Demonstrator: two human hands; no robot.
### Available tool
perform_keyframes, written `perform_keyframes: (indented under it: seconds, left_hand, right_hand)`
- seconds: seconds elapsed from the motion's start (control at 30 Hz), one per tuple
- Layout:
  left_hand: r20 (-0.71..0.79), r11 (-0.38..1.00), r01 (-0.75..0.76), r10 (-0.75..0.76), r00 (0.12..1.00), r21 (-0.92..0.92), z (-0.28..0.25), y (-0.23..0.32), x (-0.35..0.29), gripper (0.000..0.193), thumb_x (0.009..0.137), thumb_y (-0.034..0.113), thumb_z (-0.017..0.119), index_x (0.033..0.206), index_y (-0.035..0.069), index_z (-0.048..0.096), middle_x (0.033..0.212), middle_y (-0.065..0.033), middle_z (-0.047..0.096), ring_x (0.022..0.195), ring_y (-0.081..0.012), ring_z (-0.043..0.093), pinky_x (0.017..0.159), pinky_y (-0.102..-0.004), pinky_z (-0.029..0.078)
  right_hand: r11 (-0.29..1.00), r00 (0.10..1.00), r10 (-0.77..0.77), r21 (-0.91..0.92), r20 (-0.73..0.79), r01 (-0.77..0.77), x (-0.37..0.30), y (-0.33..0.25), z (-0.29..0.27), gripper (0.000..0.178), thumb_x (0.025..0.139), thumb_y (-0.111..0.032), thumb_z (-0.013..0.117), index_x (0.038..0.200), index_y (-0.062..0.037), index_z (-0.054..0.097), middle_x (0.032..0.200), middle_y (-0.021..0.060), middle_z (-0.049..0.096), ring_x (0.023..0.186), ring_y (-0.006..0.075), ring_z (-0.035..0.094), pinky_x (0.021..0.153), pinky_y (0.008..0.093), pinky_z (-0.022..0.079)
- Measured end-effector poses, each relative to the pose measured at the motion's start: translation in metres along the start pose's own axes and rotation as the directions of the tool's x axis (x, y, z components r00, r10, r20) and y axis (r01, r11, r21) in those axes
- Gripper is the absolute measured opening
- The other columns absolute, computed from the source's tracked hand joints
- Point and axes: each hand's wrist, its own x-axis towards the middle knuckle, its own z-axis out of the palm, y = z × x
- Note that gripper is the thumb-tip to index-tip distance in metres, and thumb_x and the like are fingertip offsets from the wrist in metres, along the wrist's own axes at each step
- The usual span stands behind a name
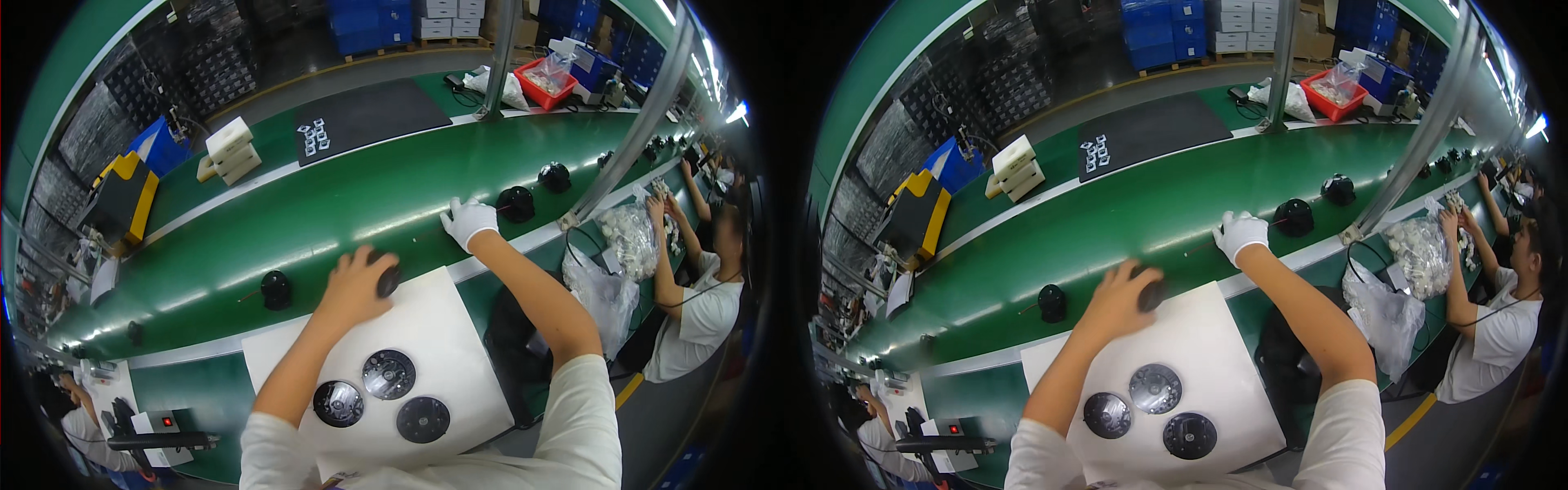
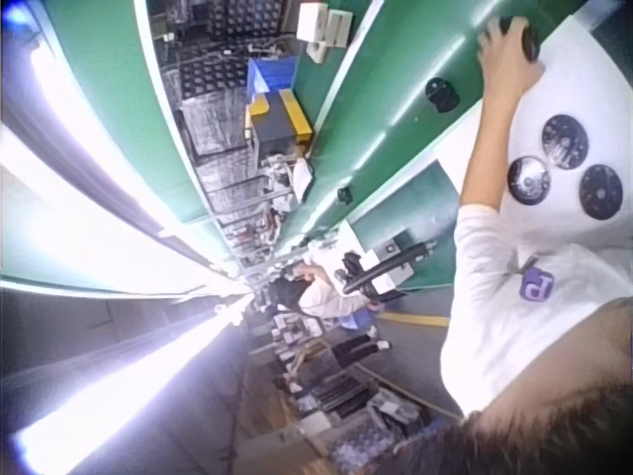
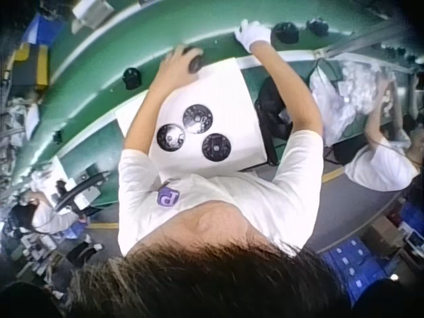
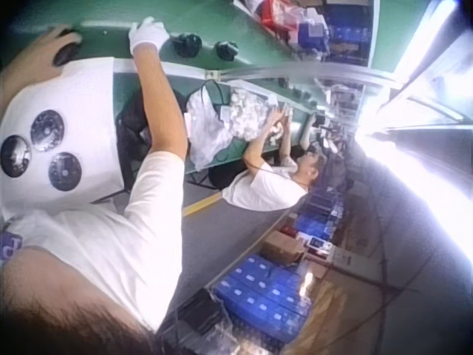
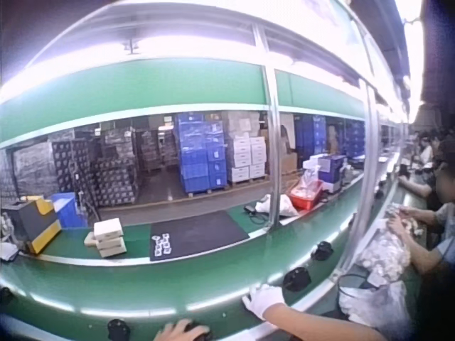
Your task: Assemble circular black lighting components at a factory assembly line.
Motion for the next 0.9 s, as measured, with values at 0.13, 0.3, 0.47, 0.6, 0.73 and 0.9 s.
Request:
perform_keyframes:
  seconds: [0.13,0.3,0.47,0.6,0.73,0.9]
  left_hand:
    - [-0.150,0.998,0.064,-0.065,0.987,-0.010,-0.011,-0.006,-0.109,0.064,0.063,0.014,0.079,0.124,0.019,0.062,0.137,-0.0187,0.046,0.118,-0.0450,0.048,0.097,-0.0532,0.046]
    - [-0.197,0.876,0.481,-0.467,0.862,0.028,-0.020,-0.019,-0.227,0.065,0.062,0.011,0.080,0.124,0.018,0.061,0.135,-0.0186,0.049,0.120,-0.0438,0.048,0.099,-0.0516,0.047]
    - [-0.130,0.849,0.526,-0.527,0.840,-0.049,-0.005,-0.026,-0.264,0.064,0.065,0.014,0.083,0.125,0.018,0.061,0.135,-0.0182,0.049,0.121,-0.0422,0.049,0.099,-0.0491,0.046]
    - [-0.413,0.909,0.357,-0.417,0.810,-0.217,0.001,-0.021,-0.296,0.064,0.073,0.013,0.080,0.133,0.013,0.057,0.135,-0.0170,0.050,0.119,-0.0373,0.053,0.101,-0.0446,0.045]
    - [-0.330,0.243,-0.233,-0.803,0.496,-0.942,0.026,-0.025,-0.350,0.060,0.099,0.048,0.054,0.149,0.019,0.039,0.132,-0.0123,0.055,0.112,-0.0252,0.061,0.075,-0.0330,0.057]
    - [-0.024,-0.616,-0.693,-0.740,0.672,-0.374,0.030,-0.059,-0.367,0.058,0.094,0.058,0.049,0.135,0.018,0.059,0.146,-0.0280,0.045,0.138,-0.0454,0.037,0.102,-0.0558,0.043]
  right_hand:
    - [0.993,0.994,0.104,0.050,0.021,-0.104,-0.006,0.026,0.008,0.044,0.099,-0.048,0.046,0.120,-0.0118,0.059,0.110,0.0197,0.066,0.097,0.0349,0.070,0.084,0.0472,0.054]
    - [0.853,0.837,-0.495,0.054,-0.233,0.520,-0.042,-0.020,-0.028,0.034,0.097,-0.025,0.048,0.124,-0.0051,0.054,0.116,0.0227,0.062,0.102,0.0428,0.065,0.084,0.0511,0.057]
    - [0.554,0.602,-0.624,0.262,-0.498,0.790,-0.084,-0.100,-0.062,0.032,0.097,-0.016,0.046,0.124,0.0019,0.049,0.134,0.0185,0.052,0.104,0.0398,0.063,0.093,0.0445,0.054]
    - [-0.071,0.837,-0.439,0.941,-0.326,0.330,-0.137,-0.169,-0.090,0.039,0.106,-0.036,0.038,0.129,-0.0092,0.054,0.101,0.0145,0.063,0.097,0.0246,0.065,0.081,0.0360,0.052]
    - [-0.458,0.826,-0.559,0.804,0.070,-0.378,-0.218,-0.200,-0.124,0.034,0.099,-0.042,0.052,0.113,-0.0155,0.067,0.081,-0.0006,0.060,0.062,0.0112,0.056,0.054,0.0284,0.047]
    - [-0.622,0.742,-0.667,0.493,0.075,-0.609,-0.270,-0.235,-0.069,0.052,0.106,-0.046,0.034,0.134,-0.0081,0.055,0.086,0.0043,0.064,0.073,0.0164,0.063,0.058,0.0263,0.052]
